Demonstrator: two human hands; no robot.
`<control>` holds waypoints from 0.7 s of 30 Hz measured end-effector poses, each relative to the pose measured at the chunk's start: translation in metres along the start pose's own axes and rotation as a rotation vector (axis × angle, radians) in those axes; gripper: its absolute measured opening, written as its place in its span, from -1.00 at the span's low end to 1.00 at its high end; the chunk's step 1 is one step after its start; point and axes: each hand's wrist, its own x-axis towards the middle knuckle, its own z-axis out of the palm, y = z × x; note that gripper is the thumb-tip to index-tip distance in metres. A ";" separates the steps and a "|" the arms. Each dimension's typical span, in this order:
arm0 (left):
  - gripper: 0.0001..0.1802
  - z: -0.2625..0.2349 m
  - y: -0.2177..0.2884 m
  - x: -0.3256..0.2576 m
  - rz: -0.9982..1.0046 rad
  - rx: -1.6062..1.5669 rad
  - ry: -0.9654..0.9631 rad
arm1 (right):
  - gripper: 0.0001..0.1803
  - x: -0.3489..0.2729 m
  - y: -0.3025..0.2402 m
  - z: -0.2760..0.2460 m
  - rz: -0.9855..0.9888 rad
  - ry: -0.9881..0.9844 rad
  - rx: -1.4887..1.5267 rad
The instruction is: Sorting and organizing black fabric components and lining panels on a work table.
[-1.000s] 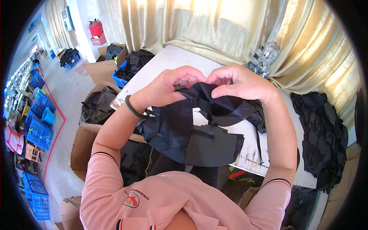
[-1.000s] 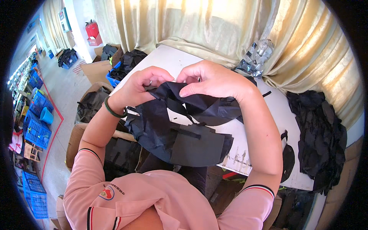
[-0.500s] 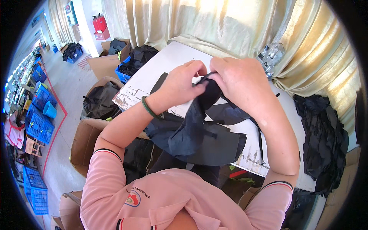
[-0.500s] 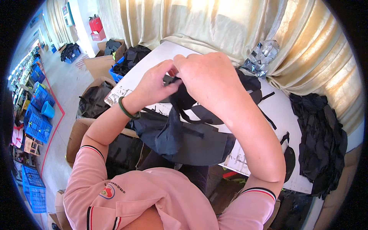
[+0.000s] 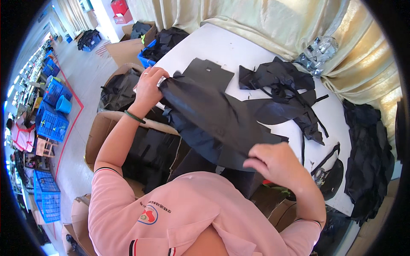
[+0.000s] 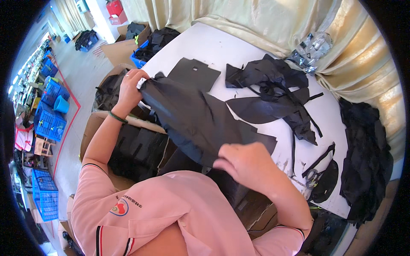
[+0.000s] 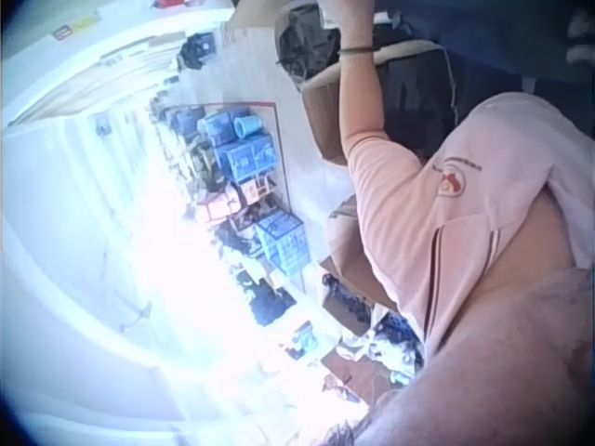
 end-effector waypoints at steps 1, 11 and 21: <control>-0.65 -0.006 -0.006 -0.008 -0.036 0.033 -0.028 | -0.78 -0.006 -0.001 0.006 -0.002 -0.059 0.161; -0.77 -0.087 -0.066 -0.080 -0.384 -0.355 -0.821 | -0.69 -0.062 0.030 0.008 0.091 -0.699 0.776; -0.64 -0.002 -0.078 -0.057 -0.474 -0.332 -1.127 | -0.80 -0.064 0.133 0.050 0.616 -0.057 0.143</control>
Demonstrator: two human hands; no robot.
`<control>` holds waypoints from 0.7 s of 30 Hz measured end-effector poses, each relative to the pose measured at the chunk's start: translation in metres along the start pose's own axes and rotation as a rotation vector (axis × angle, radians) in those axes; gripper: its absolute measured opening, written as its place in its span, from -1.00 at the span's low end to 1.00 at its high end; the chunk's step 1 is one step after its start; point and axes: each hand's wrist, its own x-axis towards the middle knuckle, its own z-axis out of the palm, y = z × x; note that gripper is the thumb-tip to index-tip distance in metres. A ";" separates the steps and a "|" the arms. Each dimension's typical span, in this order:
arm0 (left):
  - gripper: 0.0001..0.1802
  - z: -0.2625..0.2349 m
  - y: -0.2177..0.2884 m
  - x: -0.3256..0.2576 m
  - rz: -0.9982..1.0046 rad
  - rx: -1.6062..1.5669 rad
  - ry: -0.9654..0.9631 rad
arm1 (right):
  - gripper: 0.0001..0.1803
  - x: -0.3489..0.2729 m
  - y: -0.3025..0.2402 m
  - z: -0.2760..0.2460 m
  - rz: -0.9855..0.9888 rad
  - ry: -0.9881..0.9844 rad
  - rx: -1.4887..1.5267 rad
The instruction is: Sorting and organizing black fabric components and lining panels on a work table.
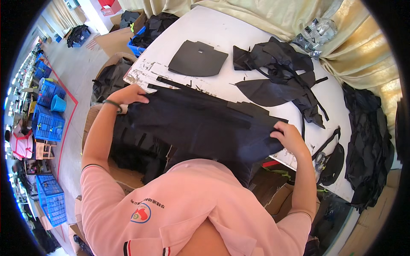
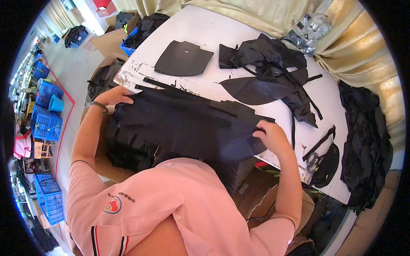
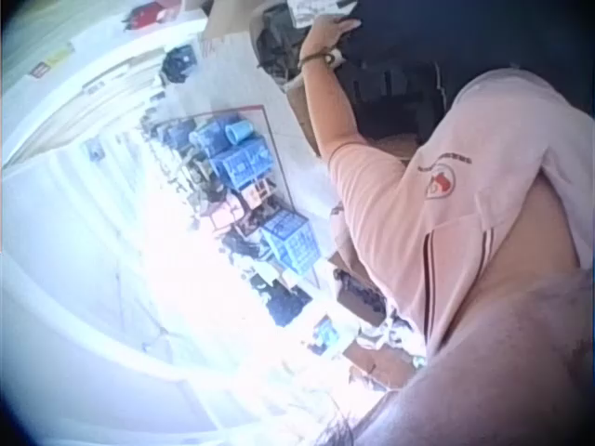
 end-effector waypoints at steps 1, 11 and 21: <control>-0.62 0.004 -0.002 0.017 0.031 -0.027 0.046 | -0.80 0.007 0.008 0.005 0.003 0.004 0.001; -0.62 0.016 0.007 0.085 -0.060 0.157 -0.087 | -0.34 0.026 -0.009 0.064 -0.305 0.382 -0.354; -0.80 -0.007 -0.016 0.061 -0.285 -0.124 0.028 | -0.09 0.023 -0.006 0.106 -0.402 0.009 -0.339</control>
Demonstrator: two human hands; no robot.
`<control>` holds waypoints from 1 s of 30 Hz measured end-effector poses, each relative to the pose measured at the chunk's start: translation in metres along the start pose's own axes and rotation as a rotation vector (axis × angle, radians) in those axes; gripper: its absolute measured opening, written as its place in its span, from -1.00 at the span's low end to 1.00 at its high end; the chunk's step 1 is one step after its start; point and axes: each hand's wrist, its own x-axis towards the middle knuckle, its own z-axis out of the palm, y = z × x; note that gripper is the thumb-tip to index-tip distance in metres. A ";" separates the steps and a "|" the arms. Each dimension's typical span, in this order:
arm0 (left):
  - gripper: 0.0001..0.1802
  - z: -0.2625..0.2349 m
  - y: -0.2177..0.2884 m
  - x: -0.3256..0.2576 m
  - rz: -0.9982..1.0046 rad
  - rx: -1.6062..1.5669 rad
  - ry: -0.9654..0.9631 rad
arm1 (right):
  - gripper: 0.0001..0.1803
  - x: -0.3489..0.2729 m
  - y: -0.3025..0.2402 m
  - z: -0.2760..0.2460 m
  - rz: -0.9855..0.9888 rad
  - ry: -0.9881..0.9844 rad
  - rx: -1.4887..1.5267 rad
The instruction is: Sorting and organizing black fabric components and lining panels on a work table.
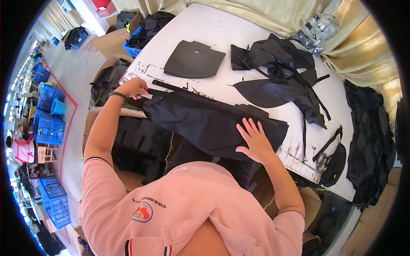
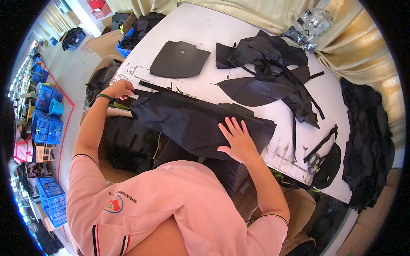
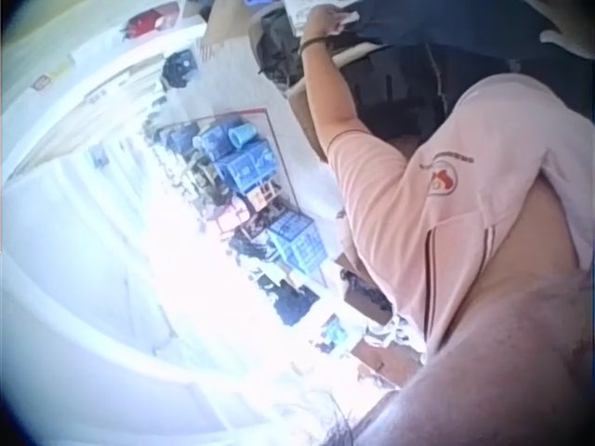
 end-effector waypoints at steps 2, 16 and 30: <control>-0.83 -0.010 0.008 -0.011 0.055 -0.071 0.017 | -0.08 0.004 0.001 -0.006 -0.017 -0.015 0.023; -0.55 0.052 0.177 0.038 0.895 -0.214 0.561 | -0.73 0.125 -0.040 -0.054 0.139 0.353 1.335; -0.42 0.060 0.098 0.106 0.467 0.456 0.428 | -0.80 0.102 -0.032 -0.049 0.170 0.321 1.360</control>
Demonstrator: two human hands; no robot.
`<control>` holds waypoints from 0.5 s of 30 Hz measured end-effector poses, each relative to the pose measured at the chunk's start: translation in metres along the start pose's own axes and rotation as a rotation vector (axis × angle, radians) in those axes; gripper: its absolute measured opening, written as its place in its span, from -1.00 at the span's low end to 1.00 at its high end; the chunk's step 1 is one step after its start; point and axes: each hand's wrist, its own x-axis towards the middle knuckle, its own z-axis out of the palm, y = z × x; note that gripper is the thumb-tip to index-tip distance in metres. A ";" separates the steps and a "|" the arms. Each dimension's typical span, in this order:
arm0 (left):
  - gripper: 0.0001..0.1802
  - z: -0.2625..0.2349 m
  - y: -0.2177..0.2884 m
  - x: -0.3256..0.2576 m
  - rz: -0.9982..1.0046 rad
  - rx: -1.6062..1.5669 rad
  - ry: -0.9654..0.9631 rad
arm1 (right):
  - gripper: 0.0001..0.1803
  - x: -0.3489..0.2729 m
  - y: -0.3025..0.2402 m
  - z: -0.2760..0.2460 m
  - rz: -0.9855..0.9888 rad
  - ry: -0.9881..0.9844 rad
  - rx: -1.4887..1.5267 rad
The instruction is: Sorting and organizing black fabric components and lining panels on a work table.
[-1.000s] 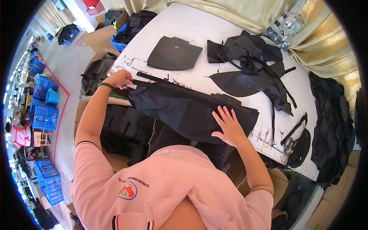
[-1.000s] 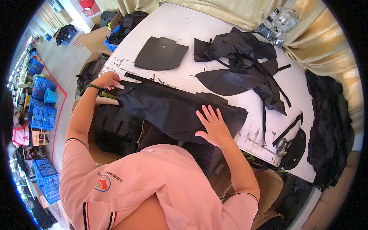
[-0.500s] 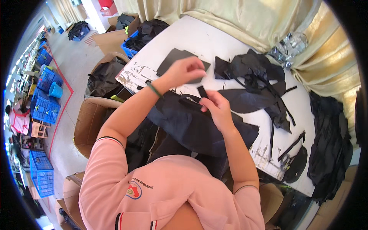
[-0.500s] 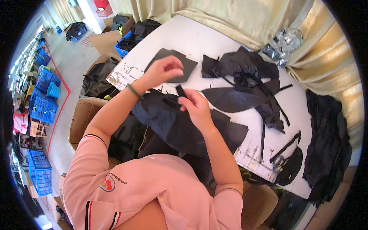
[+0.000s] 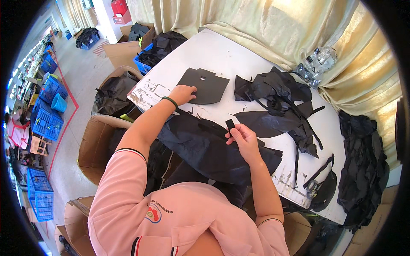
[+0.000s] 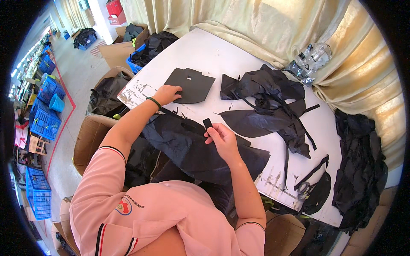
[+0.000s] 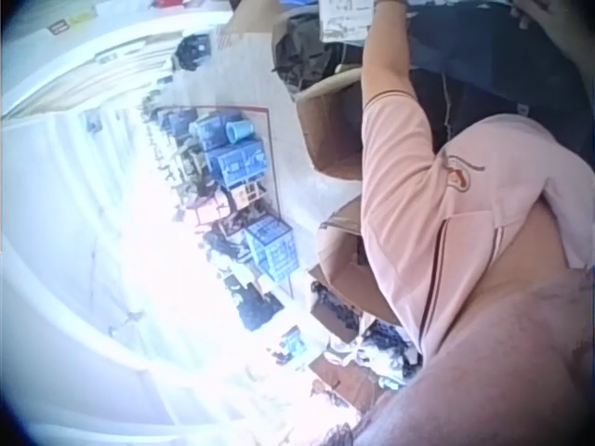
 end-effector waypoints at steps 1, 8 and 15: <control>-0.41 0.001 0.001 0.000 -0.038 0.022 -0.037 | -0.79 0.000 0.003 0.001 0.002 -0.016 0.007; -0.42 0.004 0.004 -0.014 0.133 0.067 0.109 | -0.80 -0.003 0.009 0.006 0.038 -0.044 0.000; -0.53 0.011 -0.001 -0.008 0.119 0.117 0.050 | -0.82 -0.003 0.013 0.011 0.039 -0.030 0.021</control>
